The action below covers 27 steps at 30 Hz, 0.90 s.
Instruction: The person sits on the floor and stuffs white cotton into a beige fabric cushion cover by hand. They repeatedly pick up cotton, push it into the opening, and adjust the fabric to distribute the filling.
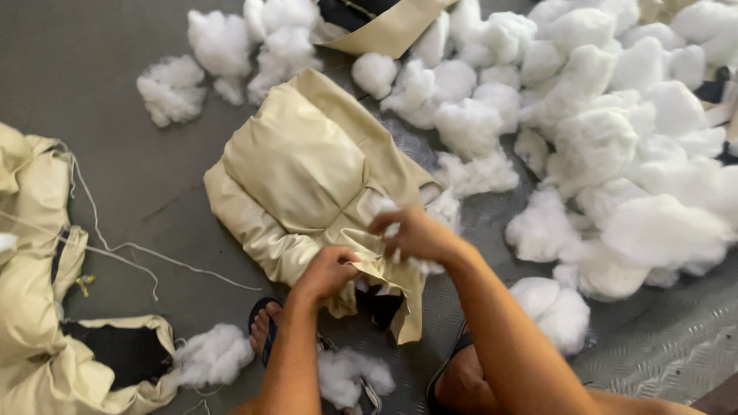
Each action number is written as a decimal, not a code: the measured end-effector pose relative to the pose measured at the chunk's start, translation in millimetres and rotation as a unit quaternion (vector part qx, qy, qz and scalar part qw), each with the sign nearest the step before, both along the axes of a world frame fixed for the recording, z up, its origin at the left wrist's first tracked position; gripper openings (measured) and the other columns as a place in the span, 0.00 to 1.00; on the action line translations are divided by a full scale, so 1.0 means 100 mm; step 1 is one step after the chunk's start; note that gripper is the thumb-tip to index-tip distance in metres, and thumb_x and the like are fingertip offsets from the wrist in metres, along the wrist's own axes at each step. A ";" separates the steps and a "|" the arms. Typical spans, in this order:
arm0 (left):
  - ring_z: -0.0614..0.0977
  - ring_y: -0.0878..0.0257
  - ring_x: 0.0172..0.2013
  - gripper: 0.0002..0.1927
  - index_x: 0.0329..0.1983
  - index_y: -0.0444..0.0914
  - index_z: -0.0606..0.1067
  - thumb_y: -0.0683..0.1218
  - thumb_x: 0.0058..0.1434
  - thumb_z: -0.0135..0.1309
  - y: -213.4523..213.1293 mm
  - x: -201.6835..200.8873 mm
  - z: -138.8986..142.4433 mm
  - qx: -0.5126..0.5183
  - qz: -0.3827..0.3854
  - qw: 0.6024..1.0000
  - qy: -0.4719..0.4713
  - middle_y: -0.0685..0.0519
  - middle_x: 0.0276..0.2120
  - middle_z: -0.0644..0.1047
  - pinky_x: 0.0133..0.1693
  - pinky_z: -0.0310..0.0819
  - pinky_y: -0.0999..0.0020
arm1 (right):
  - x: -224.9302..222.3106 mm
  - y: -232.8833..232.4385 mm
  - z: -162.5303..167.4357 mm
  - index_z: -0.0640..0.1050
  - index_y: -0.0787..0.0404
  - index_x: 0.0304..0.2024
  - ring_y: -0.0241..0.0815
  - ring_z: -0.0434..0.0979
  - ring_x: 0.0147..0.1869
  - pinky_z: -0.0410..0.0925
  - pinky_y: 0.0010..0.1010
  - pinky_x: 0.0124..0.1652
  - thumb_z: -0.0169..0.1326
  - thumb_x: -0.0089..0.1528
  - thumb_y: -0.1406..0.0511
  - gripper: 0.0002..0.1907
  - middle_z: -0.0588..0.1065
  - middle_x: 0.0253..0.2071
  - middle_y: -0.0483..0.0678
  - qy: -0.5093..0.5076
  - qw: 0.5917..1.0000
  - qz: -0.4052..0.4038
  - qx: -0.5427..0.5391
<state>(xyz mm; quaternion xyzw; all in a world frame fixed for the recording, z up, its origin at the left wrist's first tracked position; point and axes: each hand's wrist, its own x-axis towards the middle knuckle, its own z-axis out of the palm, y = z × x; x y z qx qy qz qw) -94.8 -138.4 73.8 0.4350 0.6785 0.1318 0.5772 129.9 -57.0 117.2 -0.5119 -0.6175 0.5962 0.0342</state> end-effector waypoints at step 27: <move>0.63 0.45 0.67 0.13 0.37 0.38 0.85 0.38 0.47 0.61 0.09 0.82 0.66 0.343 -0.106 0.933 -0.014 0.41 0.71 0.60 0.63 0.59 0.58 | 0.37 -0.19 0.09 0.78 0.63 0.43 0.43 0.80 0.40 0.74 0.34 0.41 0.48 0.54 0.77 0.16 0.79 0.37 0.48 0.399 0.829 -0.369 -0.133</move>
